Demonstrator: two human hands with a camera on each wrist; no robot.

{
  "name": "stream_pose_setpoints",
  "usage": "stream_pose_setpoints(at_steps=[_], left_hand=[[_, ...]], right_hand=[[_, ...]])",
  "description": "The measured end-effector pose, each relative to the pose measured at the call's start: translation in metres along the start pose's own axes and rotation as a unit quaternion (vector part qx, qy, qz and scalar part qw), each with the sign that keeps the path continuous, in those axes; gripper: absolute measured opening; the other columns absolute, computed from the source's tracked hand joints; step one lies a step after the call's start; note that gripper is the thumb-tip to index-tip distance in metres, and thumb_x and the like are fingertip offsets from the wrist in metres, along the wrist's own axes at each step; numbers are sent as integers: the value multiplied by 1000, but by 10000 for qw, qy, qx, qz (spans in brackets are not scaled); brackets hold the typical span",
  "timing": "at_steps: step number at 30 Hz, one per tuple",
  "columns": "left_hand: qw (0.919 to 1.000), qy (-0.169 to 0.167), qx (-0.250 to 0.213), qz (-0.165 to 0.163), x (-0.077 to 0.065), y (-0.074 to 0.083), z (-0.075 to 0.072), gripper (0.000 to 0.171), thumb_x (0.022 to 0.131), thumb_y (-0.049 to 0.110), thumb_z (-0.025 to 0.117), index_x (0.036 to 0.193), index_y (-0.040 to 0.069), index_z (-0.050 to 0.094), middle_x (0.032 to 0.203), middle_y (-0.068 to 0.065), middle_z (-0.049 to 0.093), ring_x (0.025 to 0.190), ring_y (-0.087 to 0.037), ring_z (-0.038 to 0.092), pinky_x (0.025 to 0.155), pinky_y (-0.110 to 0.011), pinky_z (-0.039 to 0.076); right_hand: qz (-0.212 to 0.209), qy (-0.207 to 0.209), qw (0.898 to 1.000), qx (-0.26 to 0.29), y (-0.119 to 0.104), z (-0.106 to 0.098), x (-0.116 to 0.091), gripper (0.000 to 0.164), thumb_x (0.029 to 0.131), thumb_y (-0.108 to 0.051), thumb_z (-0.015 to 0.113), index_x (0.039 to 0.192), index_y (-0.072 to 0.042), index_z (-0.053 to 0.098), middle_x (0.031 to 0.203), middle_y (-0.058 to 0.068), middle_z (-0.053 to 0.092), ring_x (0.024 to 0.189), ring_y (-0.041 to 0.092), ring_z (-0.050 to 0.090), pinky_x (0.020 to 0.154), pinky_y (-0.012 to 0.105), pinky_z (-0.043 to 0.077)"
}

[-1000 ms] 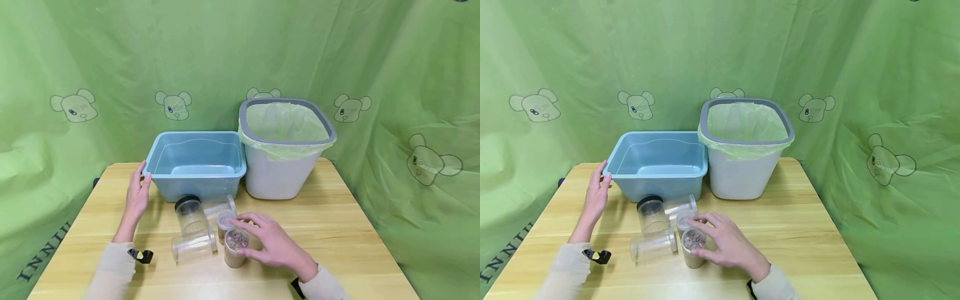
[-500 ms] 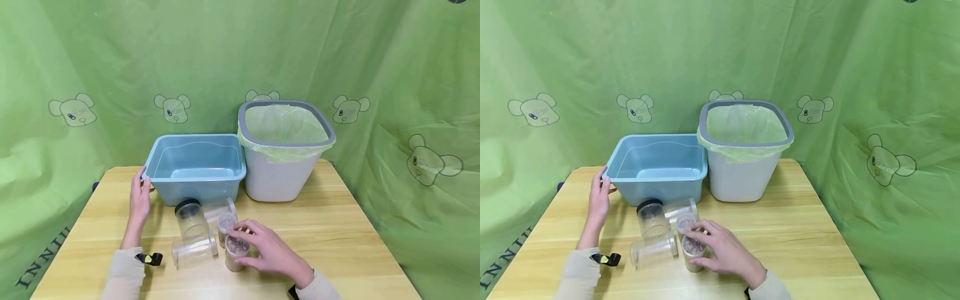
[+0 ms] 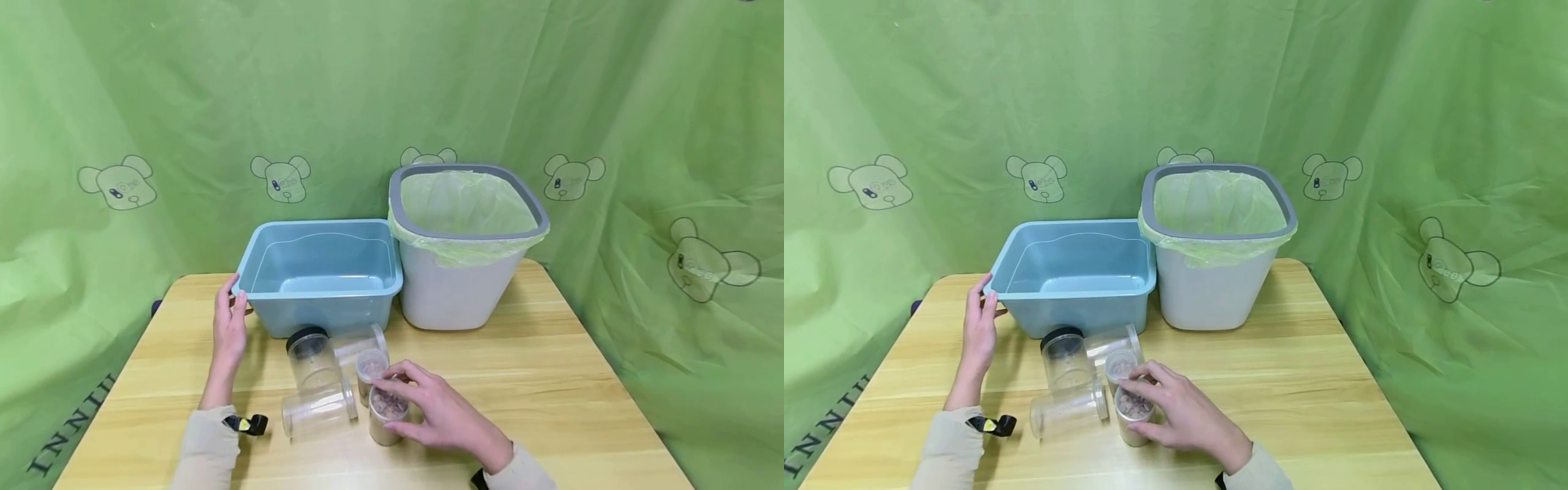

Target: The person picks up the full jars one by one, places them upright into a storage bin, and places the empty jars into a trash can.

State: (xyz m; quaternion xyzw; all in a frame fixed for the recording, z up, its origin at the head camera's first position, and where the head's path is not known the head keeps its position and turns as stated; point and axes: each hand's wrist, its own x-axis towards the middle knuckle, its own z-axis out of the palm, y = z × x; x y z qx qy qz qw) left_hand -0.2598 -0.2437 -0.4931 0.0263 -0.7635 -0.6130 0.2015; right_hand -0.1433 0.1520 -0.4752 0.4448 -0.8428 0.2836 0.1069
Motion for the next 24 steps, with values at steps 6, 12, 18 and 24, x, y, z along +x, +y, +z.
stream_pose_setpoints(at_steps=[6,12,18,24], left_hand=[[9998,21,-132,175,0,-4,0,52,112,32,41,162,23,33,159,-14,41,124,-15,47,95,-20,51],[9995,58,-211,208,-3,8,0,51,112,27,41,162,17,34,157,-19,41,123,-19,48,99,-32,51],[9996,20,-136,228,1,1,0,52,112,26,40,162,15,32,157,-21,41,119,-11,48,98,-32,51],[9994,89,-171,282,2,-6,-1,52,112,27,41,162,17,34,156,-18,43,116,-7,49,95,-29,52]], right_hand=[[2,-1,9999,155,-1,1,0,62,87,-29,84,143,-14,62,138,1,57,121,18,63,101,34,58],[0,30,9998,210,0,1,1,64,84,-27,85,142,-9,62,138,5,59,123,19,62,103,34,57],[-36,214,9996,161,-1,-3,2,66,82,-24,85,141,-6,62,136,4,59,121,19,63,101,34,58],[15,414,9990,178,-5,-17,6,66,81,-23,85,141,-6,62,134,3,59,119,19,63,101,35,58]])
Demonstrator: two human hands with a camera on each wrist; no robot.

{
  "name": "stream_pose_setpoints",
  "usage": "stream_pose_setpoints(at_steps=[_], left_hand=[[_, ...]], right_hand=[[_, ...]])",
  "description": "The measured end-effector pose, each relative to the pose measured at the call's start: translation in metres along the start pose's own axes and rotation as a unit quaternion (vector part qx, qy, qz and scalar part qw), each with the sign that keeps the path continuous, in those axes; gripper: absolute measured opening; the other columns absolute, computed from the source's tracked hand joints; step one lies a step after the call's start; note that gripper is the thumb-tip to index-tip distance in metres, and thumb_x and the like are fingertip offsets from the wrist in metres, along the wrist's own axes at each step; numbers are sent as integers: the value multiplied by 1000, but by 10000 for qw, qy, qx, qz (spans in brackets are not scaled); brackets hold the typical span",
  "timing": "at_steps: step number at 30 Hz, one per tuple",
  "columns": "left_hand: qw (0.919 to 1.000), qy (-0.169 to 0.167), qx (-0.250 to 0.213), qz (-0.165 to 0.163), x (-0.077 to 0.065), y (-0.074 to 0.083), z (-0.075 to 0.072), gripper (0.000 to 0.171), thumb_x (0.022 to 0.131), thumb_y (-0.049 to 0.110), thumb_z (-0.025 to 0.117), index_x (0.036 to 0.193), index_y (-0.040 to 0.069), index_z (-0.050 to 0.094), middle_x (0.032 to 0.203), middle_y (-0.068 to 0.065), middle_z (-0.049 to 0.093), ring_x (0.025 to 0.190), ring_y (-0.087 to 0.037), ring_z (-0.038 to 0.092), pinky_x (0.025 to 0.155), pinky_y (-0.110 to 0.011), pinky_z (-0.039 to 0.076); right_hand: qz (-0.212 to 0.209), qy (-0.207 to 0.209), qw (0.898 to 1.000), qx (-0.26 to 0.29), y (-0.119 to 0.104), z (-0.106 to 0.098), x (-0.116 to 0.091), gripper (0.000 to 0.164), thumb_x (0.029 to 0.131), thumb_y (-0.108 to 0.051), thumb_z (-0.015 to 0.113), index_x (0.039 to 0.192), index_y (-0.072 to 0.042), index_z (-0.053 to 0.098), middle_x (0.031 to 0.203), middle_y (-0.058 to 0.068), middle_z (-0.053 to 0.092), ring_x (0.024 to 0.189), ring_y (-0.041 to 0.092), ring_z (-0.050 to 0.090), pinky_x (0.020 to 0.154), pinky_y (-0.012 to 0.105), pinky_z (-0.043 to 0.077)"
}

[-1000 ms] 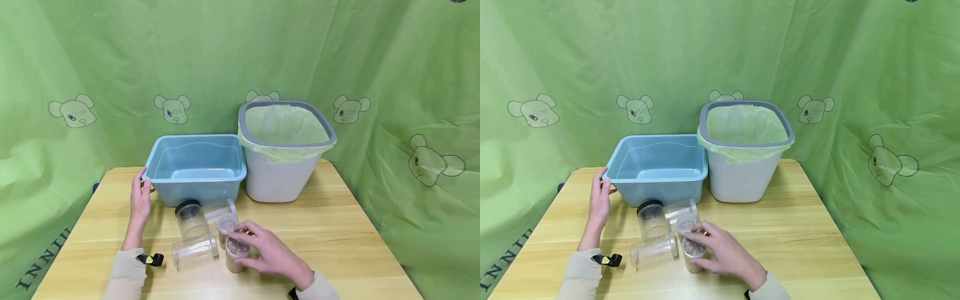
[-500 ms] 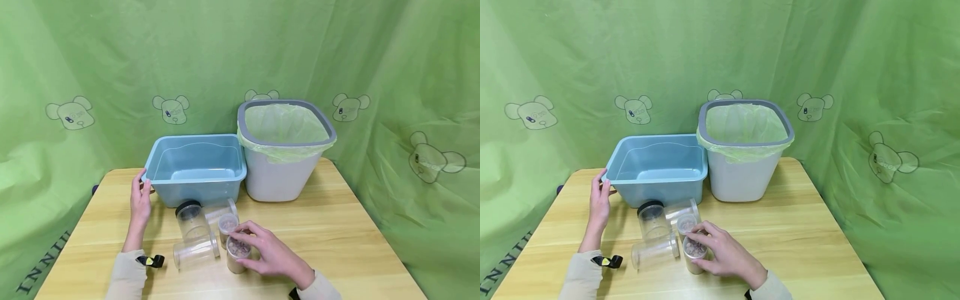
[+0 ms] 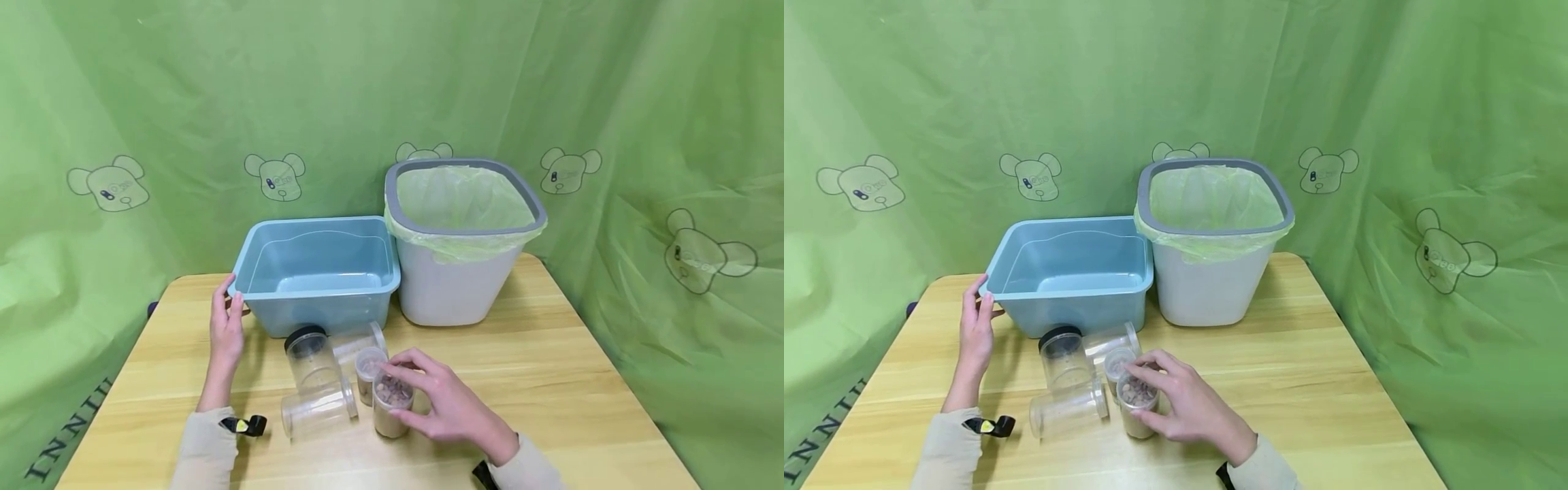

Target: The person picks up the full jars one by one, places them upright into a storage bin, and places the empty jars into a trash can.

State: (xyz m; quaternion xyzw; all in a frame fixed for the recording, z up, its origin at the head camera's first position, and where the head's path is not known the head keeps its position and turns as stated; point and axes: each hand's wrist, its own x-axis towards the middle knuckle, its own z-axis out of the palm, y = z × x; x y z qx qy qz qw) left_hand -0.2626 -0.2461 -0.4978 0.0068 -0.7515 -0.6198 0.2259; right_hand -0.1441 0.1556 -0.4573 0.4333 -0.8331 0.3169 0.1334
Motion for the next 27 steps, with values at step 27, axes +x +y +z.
stream_pose_setpoints(at_steps=[27], left_hand=[[10000,-25,-72,4,1,-2,-1,52,111,27,43,162,19,34,154,-16,45,116,-6,50,95,-29,52]], right_hand=[[-415,880,9951,-193,-12,-58,34,60,87,-30,80,138,-3,65,128,11,63,108,21,66,88,29,61]])
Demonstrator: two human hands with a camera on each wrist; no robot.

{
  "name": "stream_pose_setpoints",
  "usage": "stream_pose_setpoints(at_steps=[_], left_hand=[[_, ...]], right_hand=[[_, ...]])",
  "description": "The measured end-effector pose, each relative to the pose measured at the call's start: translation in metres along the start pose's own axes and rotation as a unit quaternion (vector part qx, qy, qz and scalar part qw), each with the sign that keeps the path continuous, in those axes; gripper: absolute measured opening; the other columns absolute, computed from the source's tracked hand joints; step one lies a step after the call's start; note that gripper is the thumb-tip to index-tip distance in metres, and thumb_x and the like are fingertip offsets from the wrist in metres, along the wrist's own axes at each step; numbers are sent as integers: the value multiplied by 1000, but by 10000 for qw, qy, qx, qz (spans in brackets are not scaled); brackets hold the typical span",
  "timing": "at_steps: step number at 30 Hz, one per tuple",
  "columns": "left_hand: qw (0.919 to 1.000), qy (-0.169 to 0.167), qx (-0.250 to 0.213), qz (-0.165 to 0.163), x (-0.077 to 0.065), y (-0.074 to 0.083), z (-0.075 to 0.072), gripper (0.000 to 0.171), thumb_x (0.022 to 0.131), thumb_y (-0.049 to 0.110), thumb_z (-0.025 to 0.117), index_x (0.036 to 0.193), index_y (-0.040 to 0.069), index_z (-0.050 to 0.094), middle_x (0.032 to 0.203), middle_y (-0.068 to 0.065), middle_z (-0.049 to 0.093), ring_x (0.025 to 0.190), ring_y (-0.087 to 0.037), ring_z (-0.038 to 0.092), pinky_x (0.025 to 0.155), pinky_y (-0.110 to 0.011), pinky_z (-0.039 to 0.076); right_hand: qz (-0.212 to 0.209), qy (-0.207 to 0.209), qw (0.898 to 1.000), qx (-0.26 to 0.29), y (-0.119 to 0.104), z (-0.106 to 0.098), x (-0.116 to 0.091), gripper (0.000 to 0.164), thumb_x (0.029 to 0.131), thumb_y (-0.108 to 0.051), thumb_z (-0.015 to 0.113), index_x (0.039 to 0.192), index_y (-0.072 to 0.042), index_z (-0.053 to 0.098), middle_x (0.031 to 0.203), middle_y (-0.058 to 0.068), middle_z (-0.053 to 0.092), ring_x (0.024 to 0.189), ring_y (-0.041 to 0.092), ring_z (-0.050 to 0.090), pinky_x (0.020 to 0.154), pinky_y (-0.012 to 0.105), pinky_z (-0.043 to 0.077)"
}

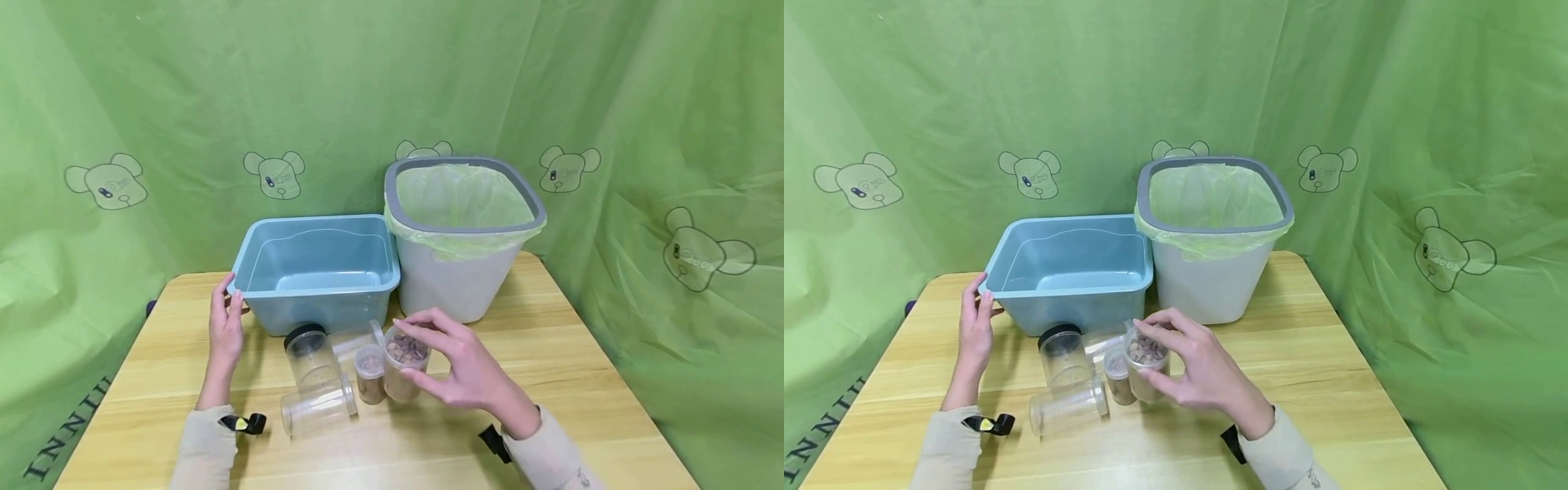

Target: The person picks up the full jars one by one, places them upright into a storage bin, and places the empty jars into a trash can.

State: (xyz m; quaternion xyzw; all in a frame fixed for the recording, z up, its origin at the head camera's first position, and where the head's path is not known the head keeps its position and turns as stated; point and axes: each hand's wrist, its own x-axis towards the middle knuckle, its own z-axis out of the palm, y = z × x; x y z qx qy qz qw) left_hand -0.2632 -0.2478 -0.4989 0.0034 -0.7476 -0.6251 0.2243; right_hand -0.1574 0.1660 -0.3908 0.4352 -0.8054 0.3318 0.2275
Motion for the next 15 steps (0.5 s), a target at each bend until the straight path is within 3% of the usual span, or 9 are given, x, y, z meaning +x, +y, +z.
stream_pose_setpoints(at_steps=[9,15], left_hand=[[9999,10,4,149,-2,3,1,50,111,29,44,160,20,37,151,-15,47,115,-8,50,93,-24,52],[9999,22,15,118,-2,3,0,50,111,28,44,160,19,37,153,-16,46,115,-8,50,93,-23,51]], right_hand=[[-268,254,9993,-14,1,-15,19,57,89,-30,77,135,0,66,127,13,64,107,22,65,91,23,58],[-253,323,9991,71,4,-22,36,57,86,-25,79,135,1,66,127,16,65,110,26,66,94,26,58]])
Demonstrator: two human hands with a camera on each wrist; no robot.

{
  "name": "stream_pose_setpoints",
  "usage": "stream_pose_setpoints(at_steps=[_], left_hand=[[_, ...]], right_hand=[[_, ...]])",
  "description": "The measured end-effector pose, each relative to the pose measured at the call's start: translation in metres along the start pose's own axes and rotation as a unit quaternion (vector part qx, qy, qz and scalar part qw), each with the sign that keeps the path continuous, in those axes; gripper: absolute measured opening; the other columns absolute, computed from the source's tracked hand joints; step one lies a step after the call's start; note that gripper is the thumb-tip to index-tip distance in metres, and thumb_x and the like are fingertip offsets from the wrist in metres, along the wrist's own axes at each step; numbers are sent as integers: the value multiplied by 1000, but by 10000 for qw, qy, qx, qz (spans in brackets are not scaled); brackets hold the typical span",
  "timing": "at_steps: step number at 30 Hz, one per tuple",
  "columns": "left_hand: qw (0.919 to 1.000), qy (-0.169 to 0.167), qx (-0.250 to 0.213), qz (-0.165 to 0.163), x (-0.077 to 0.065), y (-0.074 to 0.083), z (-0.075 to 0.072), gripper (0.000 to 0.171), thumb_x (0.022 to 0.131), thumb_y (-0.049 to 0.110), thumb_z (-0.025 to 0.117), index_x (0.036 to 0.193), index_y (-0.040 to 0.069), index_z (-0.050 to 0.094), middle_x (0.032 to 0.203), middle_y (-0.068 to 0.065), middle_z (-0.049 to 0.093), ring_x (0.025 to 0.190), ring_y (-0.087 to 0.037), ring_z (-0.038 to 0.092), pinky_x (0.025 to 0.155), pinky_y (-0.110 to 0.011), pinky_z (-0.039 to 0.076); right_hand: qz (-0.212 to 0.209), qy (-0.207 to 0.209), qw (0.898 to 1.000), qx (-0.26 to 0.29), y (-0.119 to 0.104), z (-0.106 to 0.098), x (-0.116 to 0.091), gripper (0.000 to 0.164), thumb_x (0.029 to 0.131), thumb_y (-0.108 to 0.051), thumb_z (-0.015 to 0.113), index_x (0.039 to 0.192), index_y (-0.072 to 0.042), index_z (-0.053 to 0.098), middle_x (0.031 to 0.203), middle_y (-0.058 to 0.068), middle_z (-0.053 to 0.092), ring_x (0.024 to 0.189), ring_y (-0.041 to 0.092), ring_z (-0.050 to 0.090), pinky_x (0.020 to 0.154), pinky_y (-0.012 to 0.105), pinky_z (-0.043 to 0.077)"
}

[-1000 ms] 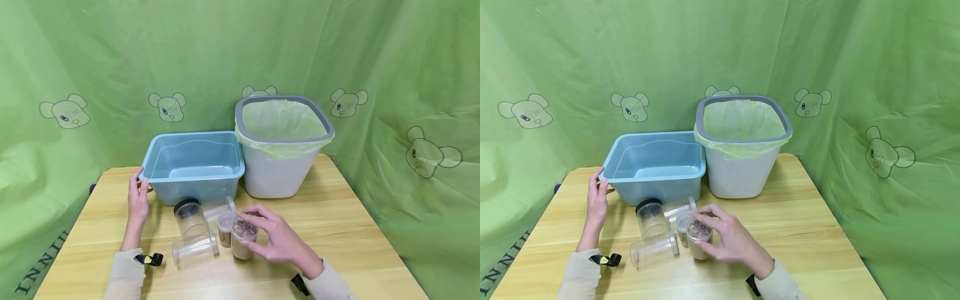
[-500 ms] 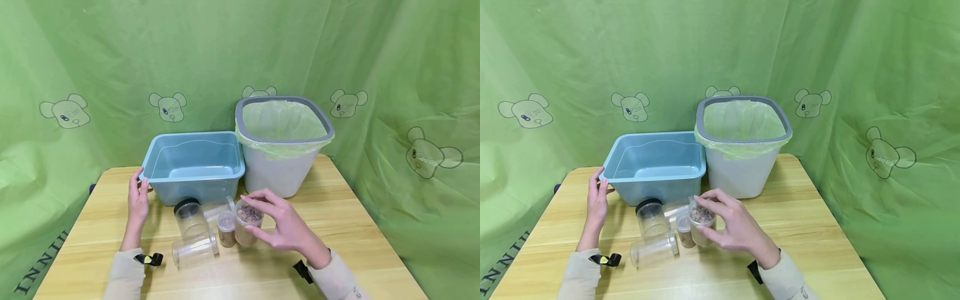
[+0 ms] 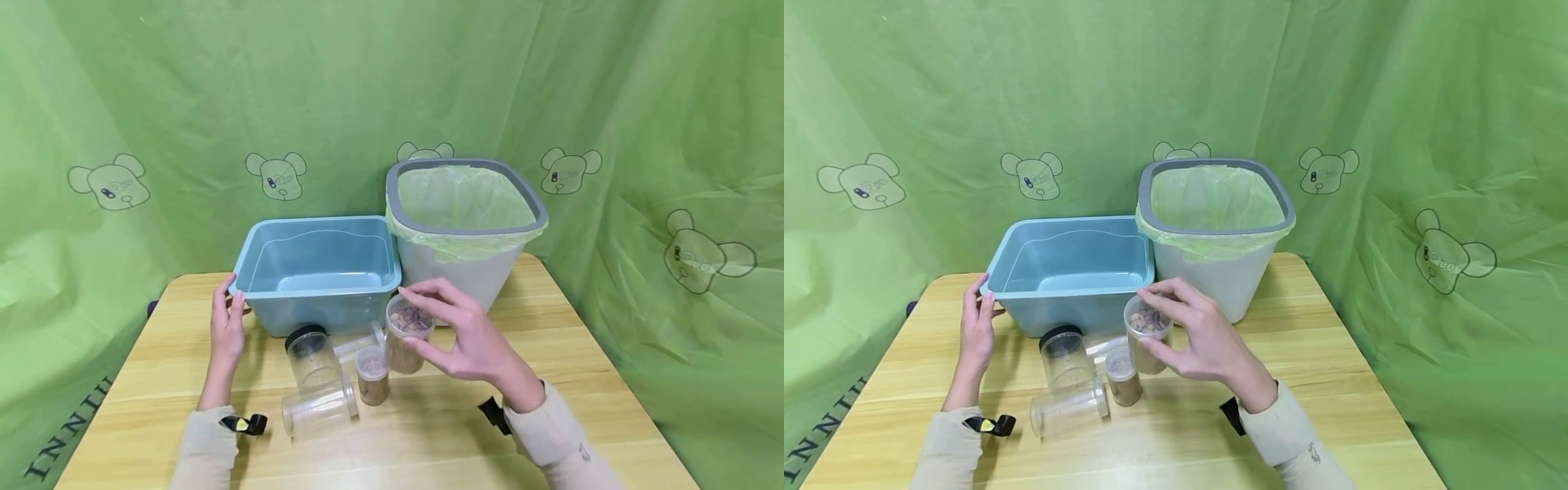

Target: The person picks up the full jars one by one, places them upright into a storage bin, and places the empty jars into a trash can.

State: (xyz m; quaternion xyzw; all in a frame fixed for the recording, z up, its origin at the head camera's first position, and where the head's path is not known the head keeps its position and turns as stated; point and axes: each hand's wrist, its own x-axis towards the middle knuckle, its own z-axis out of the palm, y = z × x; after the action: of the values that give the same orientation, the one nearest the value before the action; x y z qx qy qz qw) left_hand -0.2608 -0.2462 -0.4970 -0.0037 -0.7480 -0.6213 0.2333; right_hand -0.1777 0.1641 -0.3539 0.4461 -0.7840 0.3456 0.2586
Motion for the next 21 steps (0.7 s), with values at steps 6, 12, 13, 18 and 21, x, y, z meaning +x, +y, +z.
stream_pose_setpoints(at_steps=[6,12,13,18,21], left_hand=[[9999,-66,28,-156,-6,27,0,51,111,25,43,160,12,36,155,-21,44,114,-8,50,96,-30,52],[9995,-37,226,-218,-12,41,1,45,112,24,41,154,7,45,150,-18,44,114,-13,51,102,-41,50],[9993,-16,291,-232,-12,41,2,44,112,24,41,151,6,47,145,-15,46,114,-13,50,103,-40,49],[9991,25,359,-215,-14,41,4,40,112,23,39,140,-3,51,125,0,44,116,-10,47,106,-26,50],[9997,26,209,-132,-14,42,5,39,112,21,39,136,-8,49,124,4,42,117,-10,47,99,-12,49]], right_hand=[[-137,86,9997,-204,7,-2,22,58,86,-24,79,135,2,65,130,17,66,115,31,66,94,40,60],[163,-197,9985,-475,16,5,43,63,86,-26,78,143,-4,61,139,14,65,125,31,63,106,49,54],[237,-258,9981,-506,17,6,46,63,87,-27,78,143,-5,61,138,13,65,125,30,63,106,49,54],[491,-511,9957,-592,23,14,62,62,89,-30,76,145,-7,60,131,12,67,116,27,65,102,46,55],[600,-636,9943,-618,25,19,74,61,91,-31,75,145,-6,60,131,12,65,111,24,64,96,43,55]])
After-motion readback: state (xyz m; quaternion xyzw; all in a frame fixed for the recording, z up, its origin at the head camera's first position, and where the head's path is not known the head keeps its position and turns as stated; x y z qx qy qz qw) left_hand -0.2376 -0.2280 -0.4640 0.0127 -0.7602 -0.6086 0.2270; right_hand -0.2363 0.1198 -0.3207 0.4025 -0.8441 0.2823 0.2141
